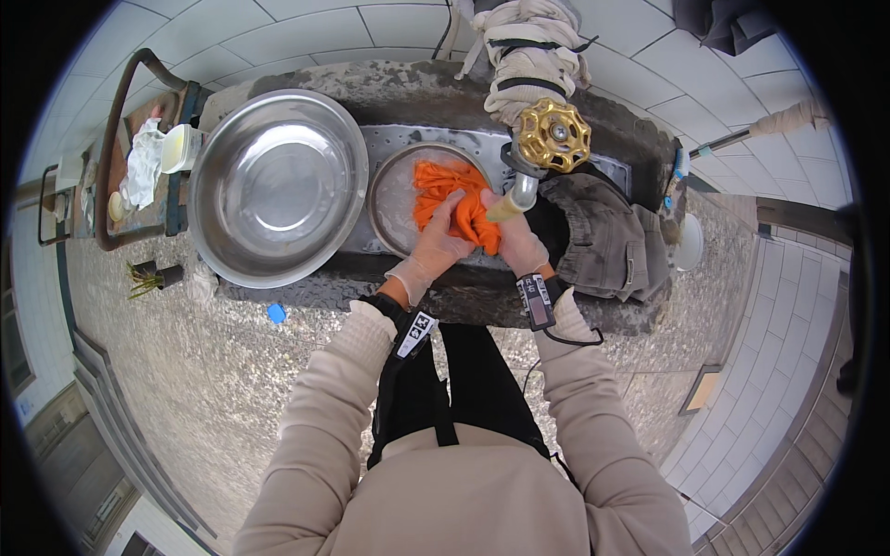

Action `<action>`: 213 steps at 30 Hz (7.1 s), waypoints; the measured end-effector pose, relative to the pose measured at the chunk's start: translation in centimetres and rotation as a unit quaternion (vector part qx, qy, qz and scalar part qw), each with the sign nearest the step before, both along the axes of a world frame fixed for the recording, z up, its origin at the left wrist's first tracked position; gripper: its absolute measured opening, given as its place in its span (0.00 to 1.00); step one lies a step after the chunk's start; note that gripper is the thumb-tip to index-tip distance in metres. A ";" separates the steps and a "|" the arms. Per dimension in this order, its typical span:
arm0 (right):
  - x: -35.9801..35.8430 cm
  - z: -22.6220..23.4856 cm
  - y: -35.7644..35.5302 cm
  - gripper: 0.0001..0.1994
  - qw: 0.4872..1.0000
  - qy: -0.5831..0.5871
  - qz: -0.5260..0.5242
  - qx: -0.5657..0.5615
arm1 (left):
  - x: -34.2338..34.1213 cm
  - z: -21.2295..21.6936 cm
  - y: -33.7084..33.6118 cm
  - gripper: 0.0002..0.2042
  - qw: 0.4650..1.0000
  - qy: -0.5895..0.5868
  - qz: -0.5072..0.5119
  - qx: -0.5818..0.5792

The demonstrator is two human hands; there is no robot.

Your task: The person removes a cloth from a washing machine, walks outside, and hand-washes an orange cloth in a metal basin using water from a tap. They repeatedly rub, squeeze, and rinse the cloth throughout the clip.

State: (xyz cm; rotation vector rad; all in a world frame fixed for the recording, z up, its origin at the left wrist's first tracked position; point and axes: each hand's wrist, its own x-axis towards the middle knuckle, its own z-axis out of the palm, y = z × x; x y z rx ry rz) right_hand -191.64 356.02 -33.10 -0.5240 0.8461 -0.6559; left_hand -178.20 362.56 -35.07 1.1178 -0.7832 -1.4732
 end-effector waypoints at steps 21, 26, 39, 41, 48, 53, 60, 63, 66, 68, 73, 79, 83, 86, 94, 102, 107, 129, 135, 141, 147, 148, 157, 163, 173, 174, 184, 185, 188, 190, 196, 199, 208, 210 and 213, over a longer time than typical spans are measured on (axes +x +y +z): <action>-3.3 1.5 -0.8 0.17 0.901 0.290 0.178 -0.269 | 6.1 1.3 0.1 0.14 0.910 0.283 0.191 0.235; -3.9 0.2 -0.8 0.07 0.761 0.447 0.136 -0.450 | 5.2 1.9 -0.8 0.13 0.908 0.263 0.237 0.222; -2.1 2.7 0.8 0.17 0.995 -0.076 0.050 0.036 | -0.1 1.8 -0.2 0.17 0.982 0.164 0.023 0.092; -1.8 3.1 1.0 0.18 0.992 -0.107 0.046 0.044 | -0.4 0.8 0.3 0.17 0.986 0.153 0.008 0.061; -2.2 3.3 0.3 0.23 0.990 -0.040 0.137 0.021 | -0.3 -2.1 0.2 0.16 0.998 -0.045 0.042 0.034; -1.9 0.0 -2.3 0.15 0.918 0.244 0.100 -0.297 | 2.5 -2.1 0.4 0.14 0.982 -0.148 0.027 0.110; -0.6 -3.2 -4.8 0.08 0.963 0.150 -0.008 -0.223 | 4.7 1.5 0.4 0.16 0.968 0.179 0.027 0.173; 1.3 -3.2 -3.9 0.12 0.993 0.042 -0.048 -0.104 | 4.1 2.8 0.5 0.19 0.941 0.273 0.020 0.199; 2.2 -3.2 -2.1 0.16 0.996 -0.060 -0.056 0.026 | 3.6 3.4 0.6 0.18 0.917 0.324 0.079 0.218; 2.1 -3.5 -1.0 0.18 0.994 -0.079 0.009 0.068 | 3.5 3.2 0.7 0.17 0.902 0.343 0.129 0.227; 1.5 -5.5 0.8 0.16 0.992 0.126 0.021 0.009 | 4.1 2.5 1.1 0.19 0.904 0.335 0.131 0.231; 1.8 -6.8 -1.4 0.15 0.955 0.170 -0.063 -0.236 | 4.4 2.4 1.4 0.20 0.920 0.300 0.062 0.246; 2.9 -5.1 -0.9 0.15 0.795 0.376 -0.014 -0.476 | 3.7 2.3 1.1 0.20 0.898 0.376 0.097 0.206; 3.7 -3.4 2.1 0.17 0.783 0.406 -0.019 -0.471 | 3.2 1.9 1.1 0.16 0.861 0.401 0.161 0.268; 4.1 -2.3 5.0 0.19 0.774 0.409 0.069 -0.480 | 3.1 0.5 1.6 0.22 0.844 0.513 0.105 0.117; 4.4 -1.6 4.8 0.16 0.728 0.457 0.162 -0.485 | 0.6 -0.6 2.1 0.19 0.965 0.172 0.165 0.107; 4.6 0.0 5.8 0.12 0.662 0.453 0.136 -0.582 | 0.0 -1.0 1.5 0.24 0.954 0.135 0.231 0.133; 6.8 0.6 5.8 0.18 0.896 0.294 -0.073 -0.326 | 2.2 4.2 1.0 0.25 0.793 0.562 0.234 0.031; 5.3 1.4 6.2 0.13 0.694 0.447 0.182 -0.535 | 2.1 2.3 1.8 0.18 0.885 0.412 0.185 0.112; 4.6 4.4 6.5 0.13 0.670 0.350 0.193 -0.625 | 2.9 3.0 1.5 0.17 0.870 0.414 0.203 0.176; 5.5 4.5 5.4 0.20 0.706 0.399 0.096 -0.577 | 3.7 4.5 1.3 0.16 0.820 0.532 0.182 0.106; 5.9 4.5 5.4 0.18 0.701 0.431 0.128 -0.553 | 3.9 4.2 1.4 0.16 0.830 0.514 0.186 0.112; 21.1 9.8 0.6 0.09 0.685 0.431 0.140 -0.571 | 4.7 -2.0 1.7 0.18 0.817 0.503 0.082 0.269; 42.8 10.6 -2.0 0.17 0.461 0.268 0.338 -0.776 | 4.6 -2.0 1.8 0.17 0.799 0.529 0.026 0.286; 58.1 7.8 -1.3 0.16 0.218 0.364 0.577 -0.698 | 5.9 -1.1 2.5 0.16 0.777 0.562 -0.030 0.282; 58.2 7.7 -1.5 0.15 0.204 0.366 0.585 -0.695 | 5.9 -1.0 2.6 0.16 0.775 0.564 -0.034 0.282; 57.1 7.3 -3.0 0.13 0.282 0.259 0.496 -0.779 | 6.6 -0.1 2.1 0.14 0.776 0.569 -0.044 0.269; 57.0 7.3 -3.0 0.13 0.292 0.258 0.492 -0.778 | 6.6 -0.1 2.2 0.14 0.776 0.568 -0.043 0.270; 56.4 7.4 -3.4 0.11 0.398 0.270 0.486 -0.730 | 6.6 -0.2 2.5 0.14 0.779 0.563 -0.038 0.272; 55.3 7.7 -3.5 0.09 0.604 0.231 0.474 -0.598 | 6.6 -0.4 2.8 0.14 0.781 0.559 -0.033 0.276; 44.7 10.0 -3.4 0.06 0.953 -0.156 0.237 0.104 | 7.5 -1.0 3.2 0.13 0.800 0.538 0.009 0.266; 36.5 11.4 -2.2 0.07 0.948 -0.175 0.137 0.227 | 8.8 -0.6 2.9 0.13 0.788 0.550 0.057 0.270; 11.7 8.7 3.5 0.11 0.974 -0.131 -0.100 0.154 | 10.3 1.4 2.9 0.20 0.810 0.569 0.050 0.130; 9.0 6.0 4.5 0.10 0.984 -0.061 -0.137 0.098 | 9.6 1.8 3.1 0.21 0.819 0.552 0.072 0.137; 7.6 2.7 6.3 0.08 0.980 0.033 -0.199 -0.005 | 8.5 2.2 3.2 0.22 0.811 0.559 0.102 0.142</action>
